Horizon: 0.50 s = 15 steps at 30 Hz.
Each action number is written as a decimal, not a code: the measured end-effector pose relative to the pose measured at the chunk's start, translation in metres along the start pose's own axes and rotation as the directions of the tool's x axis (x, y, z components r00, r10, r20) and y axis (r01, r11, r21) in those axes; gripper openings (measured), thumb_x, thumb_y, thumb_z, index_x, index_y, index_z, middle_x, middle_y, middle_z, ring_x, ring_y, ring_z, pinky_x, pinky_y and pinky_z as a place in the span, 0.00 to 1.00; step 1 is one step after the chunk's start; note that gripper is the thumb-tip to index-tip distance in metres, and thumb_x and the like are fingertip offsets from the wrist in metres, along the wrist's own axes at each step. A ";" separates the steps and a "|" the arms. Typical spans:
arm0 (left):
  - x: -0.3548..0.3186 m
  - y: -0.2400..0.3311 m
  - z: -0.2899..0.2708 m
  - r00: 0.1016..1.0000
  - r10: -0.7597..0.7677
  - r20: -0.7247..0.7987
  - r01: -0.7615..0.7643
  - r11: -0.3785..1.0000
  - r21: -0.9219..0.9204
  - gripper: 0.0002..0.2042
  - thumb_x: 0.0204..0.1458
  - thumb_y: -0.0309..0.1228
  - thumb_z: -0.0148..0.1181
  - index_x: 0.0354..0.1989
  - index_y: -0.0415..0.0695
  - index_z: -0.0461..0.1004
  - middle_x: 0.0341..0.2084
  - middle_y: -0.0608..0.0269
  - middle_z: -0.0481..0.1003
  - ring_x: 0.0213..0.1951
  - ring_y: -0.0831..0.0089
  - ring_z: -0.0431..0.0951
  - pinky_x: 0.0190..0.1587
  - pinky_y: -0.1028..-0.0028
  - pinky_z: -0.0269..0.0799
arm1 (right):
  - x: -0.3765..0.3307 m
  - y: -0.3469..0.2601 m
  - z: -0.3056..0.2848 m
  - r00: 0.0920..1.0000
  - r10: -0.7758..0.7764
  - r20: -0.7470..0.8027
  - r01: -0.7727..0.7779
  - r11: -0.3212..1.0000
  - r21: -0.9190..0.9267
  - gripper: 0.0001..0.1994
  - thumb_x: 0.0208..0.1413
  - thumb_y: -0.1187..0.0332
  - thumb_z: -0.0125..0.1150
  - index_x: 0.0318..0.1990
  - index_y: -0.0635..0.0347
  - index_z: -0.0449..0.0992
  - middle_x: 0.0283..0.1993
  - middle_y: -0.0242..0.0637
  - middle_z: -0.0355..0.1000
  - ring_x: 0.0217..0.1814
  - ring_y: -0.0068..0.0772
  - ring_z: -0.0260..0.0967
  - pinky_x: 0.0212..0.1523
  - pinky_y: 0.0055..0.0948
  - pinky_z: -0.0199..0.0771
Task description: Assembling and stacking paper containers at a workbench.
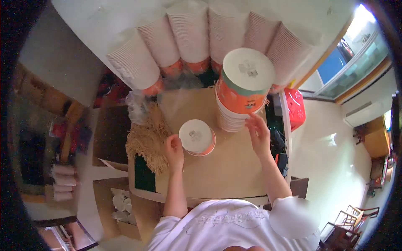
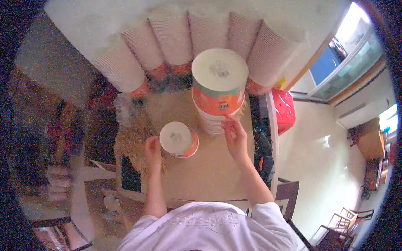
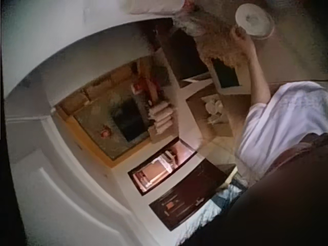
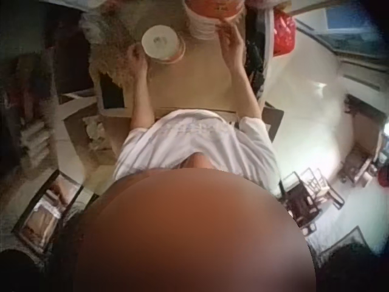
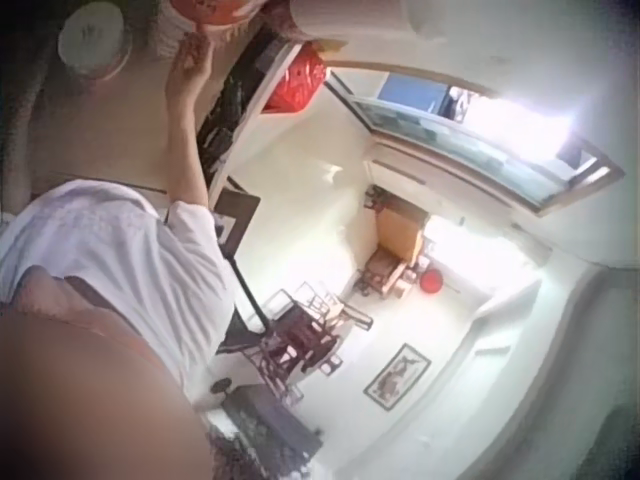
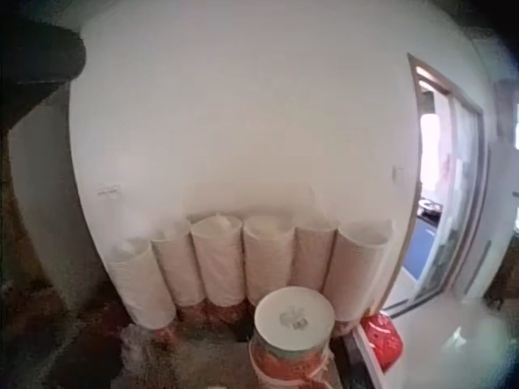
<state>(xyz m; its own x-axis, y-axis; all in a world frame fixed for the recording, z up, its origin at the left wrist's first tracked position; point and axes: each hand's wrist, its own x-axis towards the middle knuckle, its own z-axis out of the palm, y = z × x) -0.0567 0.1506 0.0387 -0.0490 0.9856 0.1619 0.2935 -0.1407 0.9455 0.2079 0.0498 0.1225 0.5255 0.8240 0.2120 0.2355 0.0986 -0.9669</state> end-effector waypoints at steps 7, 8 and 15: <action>-0.006 -0.057 0.007 0.998 -0.016 0.069 0.020 0.998 -0.063 0.11 0.47 0.23 0.54 0.41 0.41 0.66 0.33 0.64 0.67 0.34 0.77 0.67 0.37 0.80 0.66 | -0.007 0.023 0.001 0.998 0.058 0.036 -0.058 0.998 0.006 0.17 0.50 0.81 0.46 0.49 0.61 0.63 0.36 0.33 0.68 0.38 0.22 0.67 0.39 0.19 0.67; -0.008 -0.064 0.008 0.999 0.002 0.046 -0.001 0.999 -0.035 0.11 0.47 0.23 0.54 0.41 0.41 0.66 0.35 0.63 0.67 0.36 0.77 0.67 0.37 0.79 0.66 | -0.013 0.032 0.003 0.998 0.064 0.018 -0.064 0.998 0.005 0.17 0.50 0.81 0.46 0.49 0.61 0.63 0.36 0.33 0.68 0.38 0.22 0.67 0.39 0.19 0.67; -0.011 -0.067 0.006 0.939 -0.335 0.075 0.343 0.929 -0.143 0.12 0.46 0.26 0.58 0.39 0.39 0.66 0.33 0.63 0.70 0.34 0.76 0.69 0.37 0.77 0.66 | -0.047 0.071 0.060 0.935 0.271 0.228 -0.283 0.959 0.021 0.09 0.50 0.75 0.52 0.40 0.62 0.69 0.34 0.34 0.69 0.33 0.22 0.67 0.35 0.20 0.68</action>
<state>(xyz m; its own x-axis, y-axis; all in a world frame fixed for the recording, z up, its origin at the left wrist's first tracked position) -0.0706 0.1497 -0.0282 -0.0733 0.9798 -0.1859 0.1196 0.1937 0.9737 0.1511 0.0513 0.0353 0.3691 0.9244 -0.0962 0.0600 -0.1270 -0.9901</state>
